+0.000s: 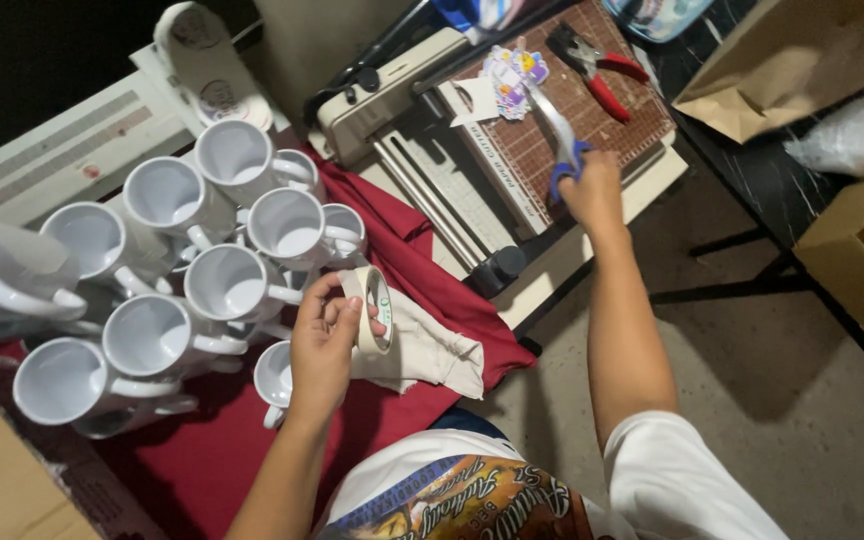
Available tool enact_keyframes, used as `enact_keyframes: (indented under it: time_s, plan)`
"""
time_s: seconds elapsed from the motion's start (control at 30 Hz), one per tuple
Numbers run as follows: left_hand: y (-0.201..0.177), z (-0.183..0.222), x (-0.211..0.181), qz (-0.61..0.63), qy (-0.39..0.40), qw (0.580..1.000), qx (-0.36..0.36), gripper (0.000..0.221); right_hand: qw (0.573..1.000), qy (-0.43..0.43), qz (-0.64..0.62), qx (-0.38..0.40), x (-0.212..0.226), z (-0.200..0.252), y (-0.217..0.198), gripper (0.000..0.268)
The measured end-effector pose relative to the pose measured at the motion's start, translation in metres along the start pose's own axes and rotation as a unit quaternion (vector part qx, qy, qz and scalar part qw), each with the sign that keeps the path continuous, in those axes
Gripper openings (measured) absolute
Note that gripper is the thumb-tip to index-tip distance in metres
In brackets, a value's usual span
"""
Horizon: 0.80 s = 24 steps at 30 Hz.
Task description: Applying tape and transfer paper to ceramic mugs for printing.
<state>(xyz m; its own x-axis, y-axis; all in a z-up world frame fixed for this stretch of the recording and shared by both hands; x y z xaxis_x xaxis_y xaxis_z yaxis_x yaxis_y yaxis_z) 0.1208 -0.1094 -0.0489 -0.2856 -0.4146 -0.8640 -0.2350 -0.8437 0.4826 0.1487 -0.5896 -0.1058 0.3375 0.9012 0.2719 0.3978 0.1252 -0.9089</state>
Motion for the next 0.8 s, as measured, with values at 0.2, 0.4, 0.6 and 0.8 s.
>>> enact_keyframes:
  time_s: [0.2,0.4,0.6,0.8]
  plan:
    - [-0.040,0.002,-0.020,0.000,0.025,0.997,-0.067,0.041,0.982,-0.133,-0.126,0.049,0.121,0.007,-0.105,0.036]
    - [-0.072,0.028,-0.050,0.027,0.105,0.990,-0.093,0.041,0.839,-0.394,-0.153,0.343,0.294,0.057,-0.124,0.050]
    - [-0.100,0.067,-0.073,0.018,0.088,0.986,-0.143,0.039,0.780,-0.475,-0.044,0.404,0.363,0.082,-0.101,0.058]
    - [-0.121,0.085,-0.071,0.059,0.094,0.985,-0.130,0.037,0.760,-0.502,-0.024,0.412,0.403,0.097,-0.101,0.067]
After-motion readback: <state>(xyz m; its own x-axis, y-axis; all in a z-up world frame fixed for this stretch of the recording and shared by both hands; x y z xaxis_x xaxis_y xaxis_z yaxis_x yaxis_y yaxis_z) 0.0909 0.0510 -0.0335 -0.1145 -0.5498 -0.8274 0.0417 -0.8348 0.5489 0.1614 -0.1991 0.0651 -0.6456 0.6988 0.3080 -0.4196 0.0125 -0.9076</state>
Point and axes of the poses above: each hand's wrist, its own z-axis away from the middle knuckle, its own y-axis out of the palm, x = y × z, the point moved 9 cm from there along -z, towards the middle knuckle, and after that the axes turned 8 degrees about z, right-handed, at the moved point
